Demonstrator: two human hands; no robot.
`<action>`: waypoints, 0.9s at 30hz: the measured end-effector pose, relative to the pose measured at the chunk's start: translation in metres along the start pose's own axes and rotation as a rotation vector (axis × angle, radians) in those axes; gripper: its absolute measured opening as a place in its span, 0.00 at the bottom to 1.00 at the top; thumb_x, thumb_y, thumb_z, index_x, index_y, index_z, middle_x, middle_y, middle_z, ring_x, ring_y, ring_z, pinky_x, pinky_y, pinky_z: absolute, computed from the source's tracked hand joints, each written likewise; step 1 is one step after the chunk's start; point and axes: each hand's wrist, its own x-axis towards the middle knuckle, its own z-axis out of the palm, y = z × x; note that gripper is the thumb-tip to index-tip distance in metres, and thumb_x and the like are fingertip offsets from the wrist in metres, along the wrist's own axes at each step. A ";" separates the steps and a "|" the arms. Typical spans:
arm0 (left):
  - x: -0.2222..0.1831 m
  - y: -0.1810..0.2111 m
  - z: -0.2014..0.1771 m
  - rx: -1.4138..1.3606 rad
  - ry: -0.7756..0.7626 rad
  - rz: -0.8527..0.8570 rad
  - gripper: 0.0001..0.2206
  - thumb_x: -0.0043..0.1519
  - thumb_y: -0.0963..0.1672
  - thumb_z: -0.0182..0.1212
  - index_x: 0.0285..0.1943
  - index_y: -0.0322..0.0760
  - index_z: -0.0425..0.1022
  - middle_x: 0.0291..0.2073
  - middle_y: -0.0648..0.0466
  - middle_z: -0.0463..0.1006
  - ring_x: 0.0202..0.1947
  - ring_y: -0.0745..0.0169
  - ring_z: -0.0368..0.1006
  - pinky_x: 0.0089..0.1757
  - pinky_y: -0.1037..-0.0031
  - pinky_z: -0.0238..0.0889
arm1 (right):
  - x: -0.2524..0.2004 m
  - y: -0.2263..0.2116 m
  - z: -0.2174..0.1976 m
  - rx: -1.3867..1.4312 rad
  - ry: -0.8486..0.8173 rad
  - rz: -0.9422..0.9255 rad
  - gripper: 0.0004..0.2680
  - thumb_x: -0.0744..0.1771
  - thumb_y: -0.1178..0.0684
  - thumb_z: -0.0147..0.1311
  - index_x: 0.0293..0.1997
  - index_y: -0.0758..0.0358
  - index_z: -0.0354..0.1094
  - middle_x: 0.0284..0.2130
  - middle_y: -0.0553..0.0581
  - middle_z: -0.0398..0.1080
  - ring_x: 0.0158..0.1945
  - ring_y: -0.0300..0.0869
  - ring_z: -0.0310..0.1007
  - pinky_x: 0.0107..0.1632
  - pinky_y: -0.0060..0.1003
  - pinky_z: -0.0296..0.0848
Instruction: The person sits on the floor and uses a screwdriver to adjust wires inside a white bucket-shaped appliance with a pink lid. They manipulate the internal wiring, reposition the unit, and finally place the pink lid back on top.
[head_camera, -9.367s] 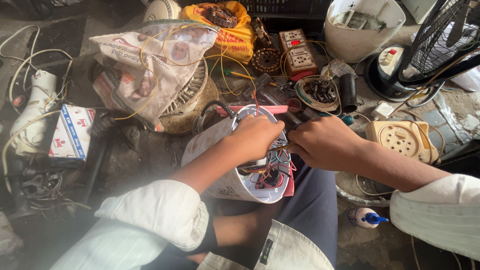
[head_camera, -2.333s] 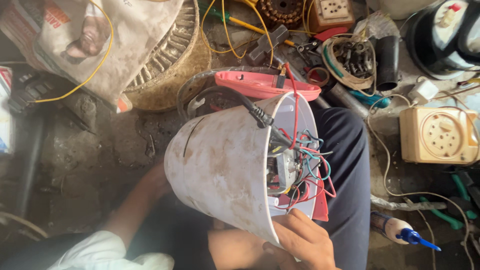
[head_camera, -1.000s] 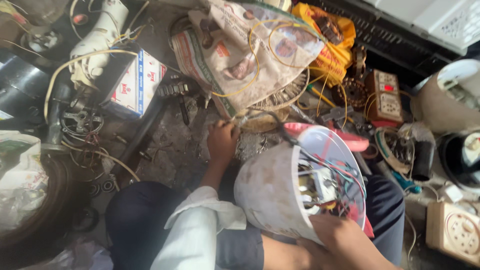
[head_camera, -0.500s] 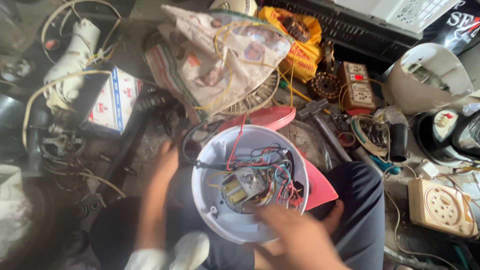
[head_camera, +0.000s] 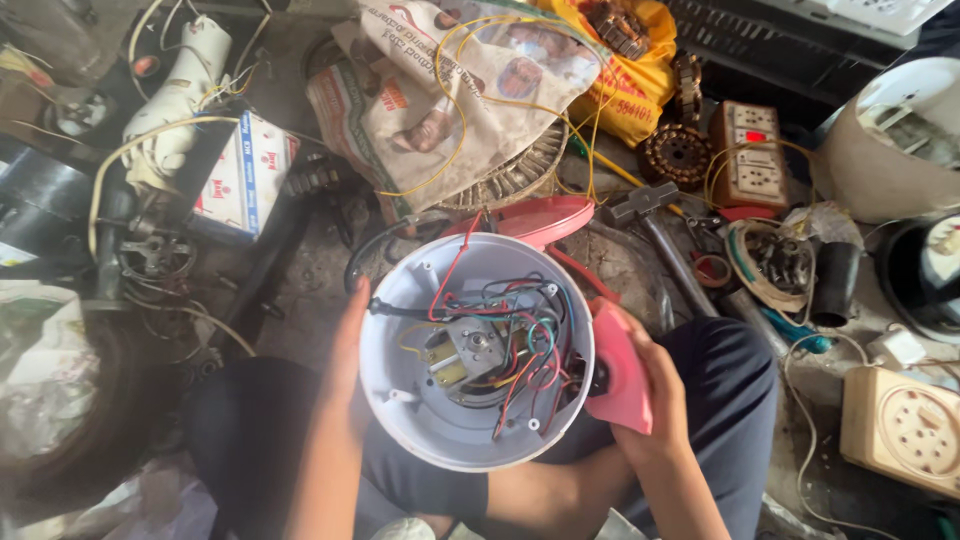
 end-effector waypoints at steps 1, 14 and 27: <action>-0.001 0.002 0.001 -0.008 0.022 -0.012 0.30 0.64 0.58 0.49 0.64 0.34 0.74 0.55 0.47 0.80 0.52 0.53 0.76 0.52 0.64 0.67 | -0.005 -0.001 0.009 -0.018 -0.024 -0.073 0.22 0.67 0.50 0.43 0.68 0.73 0.58 0.59 0.64 0.71 0.62 0.50 0.70 0.65 0.43 0.64; -0.008 -0.001 0.006 -0.184 -0.240 0.083 0.29 0.68 0.56 0.48 0.67 0.31 0.71 0.56 0.45 0.78 0.55 0.54 0.75 0.56 0.63 0.66 | -0.011 0.008 0.031 0.106 0.091 -0.073 0.18 0.67 0.50 0.43 0.62 0.70 0.63 0.52 0.62 0.73 0.53 0.47 0.74 0.57 0.44 0.72; -0.024 0.009 0.012 -0.151 -0.402 0.258 0.32 0.70 0.56 0.43 0.73 0.26 0.64 0.64 0.42 0.73 0.63 0.54 0.70 0.62 0.63 0.62 | -0.027 0.032 0.054 -0.014 0.180 -0.207 0.16 0.69 0.49 0.45 0.62 0.65 0.63 0.53 0.59 0.71 0.57 0.47 0.73 0.62 0.46 0.72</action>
